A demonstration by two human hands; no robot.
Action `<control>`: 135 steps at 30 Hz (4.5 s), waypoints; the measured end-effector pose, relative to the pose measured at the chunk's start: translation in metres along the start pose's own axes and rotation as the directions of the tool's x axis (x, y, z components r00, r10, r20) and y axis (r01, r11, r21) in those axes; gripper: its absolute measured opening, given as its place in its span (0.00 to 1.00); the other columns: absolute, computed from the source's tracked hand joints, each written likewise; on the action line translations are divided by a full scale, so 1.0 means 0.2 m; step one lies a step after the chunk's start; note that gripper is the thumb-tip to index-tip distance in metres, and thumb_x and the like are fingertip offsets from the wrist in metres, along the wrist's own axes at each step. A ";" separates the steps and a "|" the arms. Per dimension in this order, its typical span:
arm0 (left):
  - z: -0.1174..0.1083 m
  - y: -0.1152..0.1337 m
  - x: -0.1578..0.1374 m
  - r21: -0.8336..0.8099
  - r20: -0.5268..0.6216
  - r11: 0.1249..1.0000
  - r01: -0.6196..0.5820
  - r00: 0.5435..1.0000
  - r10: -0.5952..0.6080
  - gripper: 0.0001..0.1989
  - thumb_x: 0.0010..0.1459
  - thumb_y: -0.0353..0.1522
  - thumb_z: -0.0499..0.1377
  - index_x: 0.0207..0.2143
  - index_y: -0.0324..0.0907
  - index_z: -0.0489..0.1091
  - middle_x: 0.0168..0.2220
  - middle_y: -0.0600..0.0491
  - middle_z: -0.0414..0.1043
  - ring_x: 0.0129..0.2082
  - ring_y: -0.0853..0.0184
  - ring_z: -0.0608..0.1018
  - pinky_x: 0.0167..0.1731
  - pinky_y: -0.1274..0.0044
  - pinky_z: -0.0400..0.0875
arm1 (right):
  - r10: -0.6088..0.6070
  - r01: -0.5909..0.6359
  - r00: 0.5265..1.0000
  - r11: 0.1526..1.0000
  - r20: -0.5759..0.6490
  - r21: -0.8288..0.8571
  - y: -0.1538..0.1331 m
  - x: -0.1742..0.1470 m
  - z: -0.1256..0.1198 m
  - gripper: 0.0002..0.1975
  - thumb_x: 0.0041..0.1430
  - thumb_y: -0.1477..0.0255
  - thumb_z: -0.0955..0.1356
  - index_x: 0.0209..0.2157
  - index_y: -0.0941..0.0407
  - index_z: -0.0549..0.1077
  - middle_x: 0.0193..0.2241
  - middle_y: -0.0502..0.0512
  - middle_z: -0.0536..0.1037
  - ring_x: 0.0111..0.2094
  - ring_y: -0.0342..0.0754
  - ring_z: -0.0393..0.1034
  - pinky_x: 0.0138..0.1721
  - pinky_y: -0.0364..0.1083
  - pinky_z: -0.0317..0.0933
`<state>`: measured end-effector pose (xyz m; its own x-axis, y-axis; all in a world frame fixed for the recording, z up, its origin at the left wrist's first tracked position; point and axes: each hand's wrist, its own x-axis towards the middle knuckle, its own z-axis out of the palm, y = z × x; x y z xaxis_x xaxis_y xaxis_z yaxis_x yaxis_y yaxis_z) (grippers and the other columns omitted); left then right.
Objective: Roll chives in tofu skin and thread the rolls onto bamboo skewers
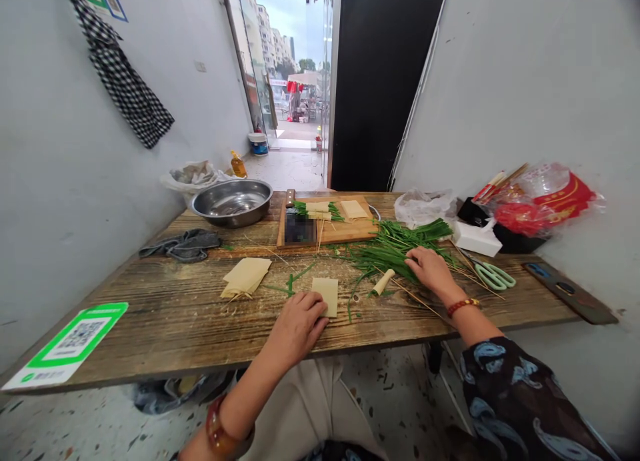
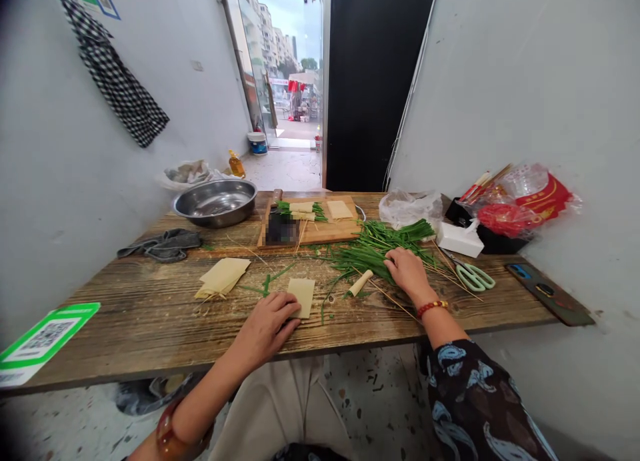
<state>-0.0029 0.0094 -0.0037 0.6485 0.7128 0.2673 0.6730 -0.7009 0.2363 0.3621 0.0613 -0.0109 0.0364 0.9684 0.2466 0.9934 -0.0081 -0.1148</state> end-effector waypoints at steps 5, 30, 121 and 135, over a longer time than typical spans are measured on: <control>-0.01 0.00 0.00 -0.014 -0.011 1.000 -0.010 1.000 0.010 0.08 0.61 0.32 0.53 0.41 0.42 0.69 0.44 0.49 0.68 0.45 0.61 0.69 0.46 0.67 0.65 | 0.041 -0.042 0.999 0.998 0.019 0.042 0.06 0.04 0.02 0.12 0.63 0.67 0.61 0.42 0.56 0.72 0.35 0.56 0.78 0.35 0.49 0.70 0.32 0.44 0.55; 0.00 0.00 0.01 -0.020 -0.028 1.000 -0.020 0.999 0.019 0.08 0.61 0.31 0.53 0.41 0.42 0.69 0.43 0.48 0.69 0.45 0.61 0.69 0.45 0.67 0.67 | 0.086 -0.091 0.996 0.978 0.030 0.189 0.02 0.03 -0.03 0.10 0.61 0.73 0.59 0.39 0.59 0.70 0.42 0.65 0.73 0.45 0.54 0.66 0.45 0.49 0.56; -0.07 -0.25 0.00 -0.215 -0.249 0.973 0.085 0.958 -0.139 0.12 0.52 0.29 0.62 0.41 0.41 0.73 0.42 0.47 0.74 0.43 0.61 0.73 0.46 0.67 0.67 | -0.518 0.549 0.835 0.767 -0.184 0.332 -0.85 -0.36 0.14 0.11 0.64 0.75 0.61 0.42 0.57 0.74 0.36 0.59 0.74 0.38 0.51 0.66 0.40 0.49 0.63; -0.05 0.11 -0.10 -0.956 0.221 0.054 0.288 0.831 -0.511 0.17 0.52 0.40 0.62 0.38 0.35 0.74 0.35 0.45 0.77 0.31 0.68 0.77 0.35 0.75 0.70 | -0.205 0.353 0.934 0.659 -0.293 0.664 -0.89 -0.32 0.03 0.12 0.63 0.70 0.62 0.42 0.54 0.76 0.37 0.56 0.77 0.40 0.50 0.71 0.42 0.49 0.65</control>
<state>-0.0052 -0.0200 0.0051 0.2740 0.9559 -0.1053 -0.1177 0.1420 0.9828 0.1815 0.0021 -0.0129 -0.1374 0.8330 0.5360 0.5947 0.5021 -0.6279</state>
